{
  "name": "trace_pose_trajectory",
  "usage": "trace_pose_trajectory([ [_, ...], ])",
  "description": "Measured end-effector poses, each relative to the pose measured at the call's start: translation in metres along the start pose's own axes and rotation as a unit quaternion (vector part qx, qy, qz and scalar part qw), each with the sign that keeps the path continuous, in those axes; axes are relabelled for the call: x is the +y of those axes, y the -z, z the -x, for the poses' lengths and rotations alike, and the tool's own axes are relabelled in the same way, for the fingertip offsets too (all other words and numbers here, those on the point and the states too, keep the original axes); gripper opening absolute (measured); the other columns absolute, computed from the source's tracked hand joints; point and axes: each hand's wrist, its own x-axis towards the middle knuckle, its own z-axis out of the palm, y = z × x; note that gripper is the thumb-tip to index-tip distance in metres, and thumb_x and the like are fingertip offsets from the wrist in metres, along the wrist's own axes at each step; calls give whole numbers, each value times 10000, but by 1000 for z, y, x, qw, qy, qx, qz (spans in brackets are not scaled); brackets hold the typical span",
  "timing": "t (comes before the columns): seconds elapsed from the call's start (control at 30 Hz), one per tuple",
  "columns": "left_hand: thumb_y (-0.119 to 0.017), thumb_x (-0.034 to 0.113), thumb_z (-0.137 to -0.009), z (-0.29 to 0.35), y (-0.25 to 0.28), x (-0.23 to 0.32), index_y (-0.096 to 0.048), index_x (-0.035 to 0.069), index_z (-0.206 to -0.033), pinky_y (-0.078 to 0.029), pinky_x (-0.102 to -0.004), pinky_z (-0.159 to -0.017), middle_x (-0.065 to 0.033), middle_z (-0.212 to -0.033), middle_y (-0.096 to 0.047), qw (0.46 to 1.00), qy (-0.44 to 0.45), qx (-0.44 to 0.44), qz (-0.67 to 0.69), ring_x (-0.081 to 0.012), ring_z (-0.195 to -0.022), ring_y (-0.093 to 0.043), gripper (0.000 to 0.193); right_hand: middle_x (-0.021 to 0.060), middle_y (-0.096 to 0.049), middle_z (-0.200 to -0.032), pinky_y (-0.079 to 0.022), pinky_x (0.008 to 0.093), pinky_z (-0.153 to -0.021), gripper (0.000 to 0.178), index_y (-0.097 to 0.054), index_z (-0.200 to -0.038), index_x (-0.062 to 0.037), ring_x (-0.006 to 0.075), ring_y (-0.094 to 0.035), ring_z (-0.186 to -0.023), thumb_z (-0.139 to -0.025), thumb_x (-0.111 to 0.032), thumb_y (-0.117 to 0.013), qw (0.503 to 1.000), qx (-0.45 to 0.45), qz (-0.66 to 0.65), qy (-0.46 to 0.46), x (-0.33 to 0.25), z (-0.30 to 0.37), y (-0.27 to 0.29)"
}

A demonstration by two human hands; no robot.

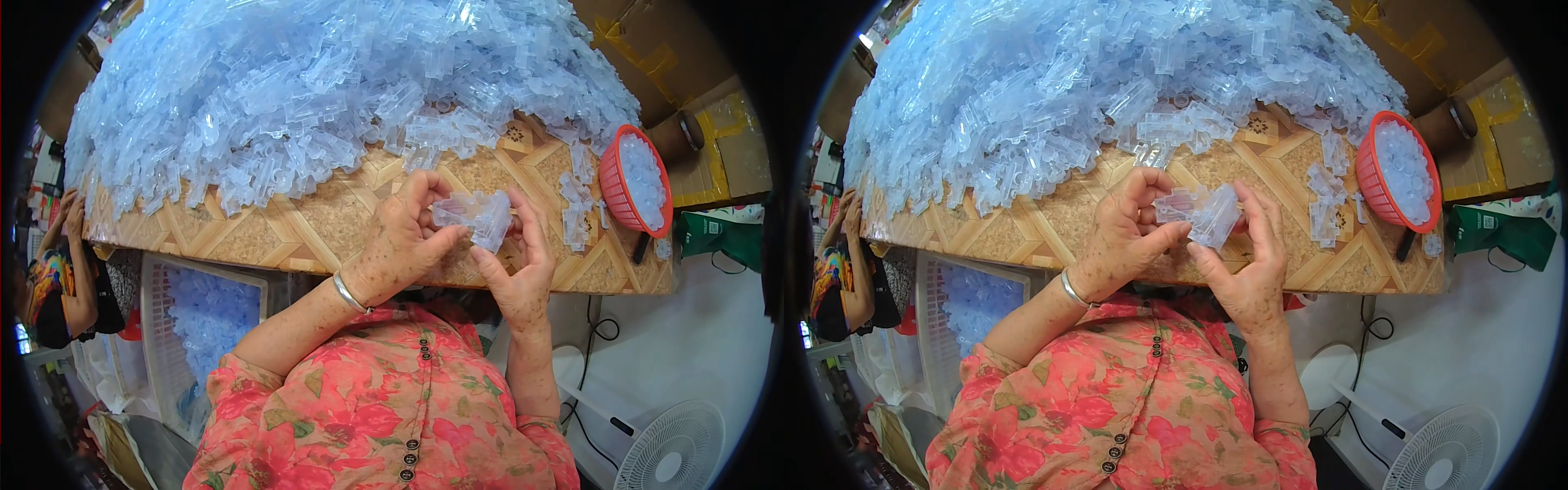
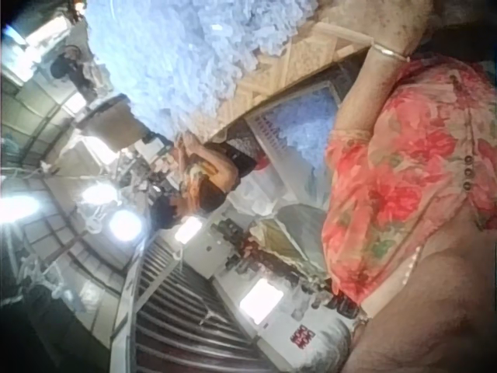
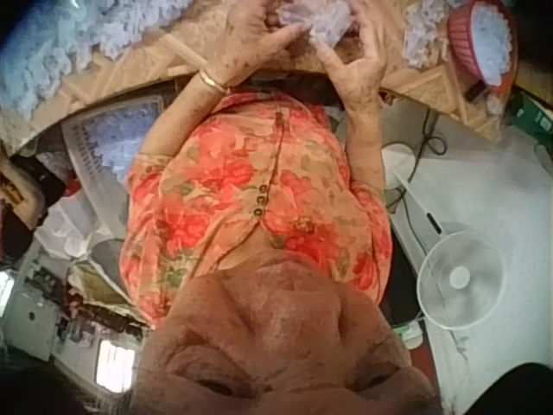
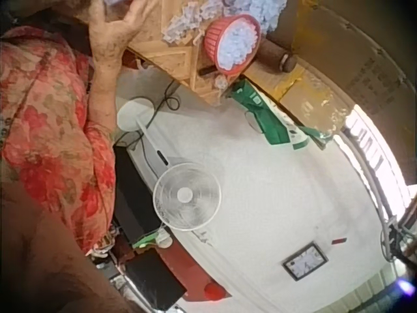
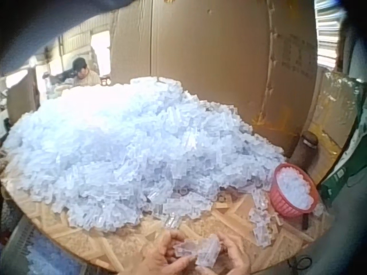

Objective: The person sits on the floor and assembles small translucent plastic components by hand. They pick up individual parts from a large pile, fit them together, and place the assembled units into a red basket.

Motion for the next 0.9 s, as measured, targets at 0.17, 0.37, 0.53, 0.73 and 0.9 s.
trace_pose_trajectory([
  [0.17,-670,-36,-884,3,-8,3,-445,36,-1215,-583,-254,-791,-82,-1103,-627,985,-6,-20,170,-105,-989,-664,407,150,-513,-1354,-513,384,-966,792,-517,-1433,-33,280,-576,-1188,-729,-149,-861,997,17,76,16,0,3,-2],
  [0.37,-619,-1,-939,7,-2,-3,-421,39,-1330,-546,-322,-964,-129,-1258,-604,965,-5,-92,244,-165,-1154,-623,440,155,-516,-1358,-522,386,-947,795,-522,-1426,-34,279,-585,-1170,-721,-158,-868,993,2,112,27,-9,6,-3],
  [0.53,-567,85,-1014,4,-4,-1,-394,16,-1423,-560,-326,-962,-150,-1320,-592,936,51,-127,324,-188,-1157,-636,449,168,-537,-1352,-540,355,-920,726,-448,-1466,11,235,-640,-1080,-840,-132,-787,997,2,-58,-52,-2,9,-1],
  [0.73,-523,112,-1053,2,-10,2,-368,12,-1483,-583,-329,-947,-170,-1356,-587,935,89,-131,316,-233,-1166,-660,468,149,-635,-1221,-550,327,-909,562,-322,-1540,30,192,-665,-1030,-1055,-183,-508,898,10,-395,-195,5,5,22],
  [0.9,-514,119,-1060,2,-14,8,-365,14,-1491,-584,-336,-947,-174,-1344,-598,949,89,-130,273,-248,-1168,-664,468,168,-617,-1286,-541,318,-917,598,-309,-1542,36,191,-663,-1045,-1039,-171,-558,913,91,-351,-186,10,6,34],
])
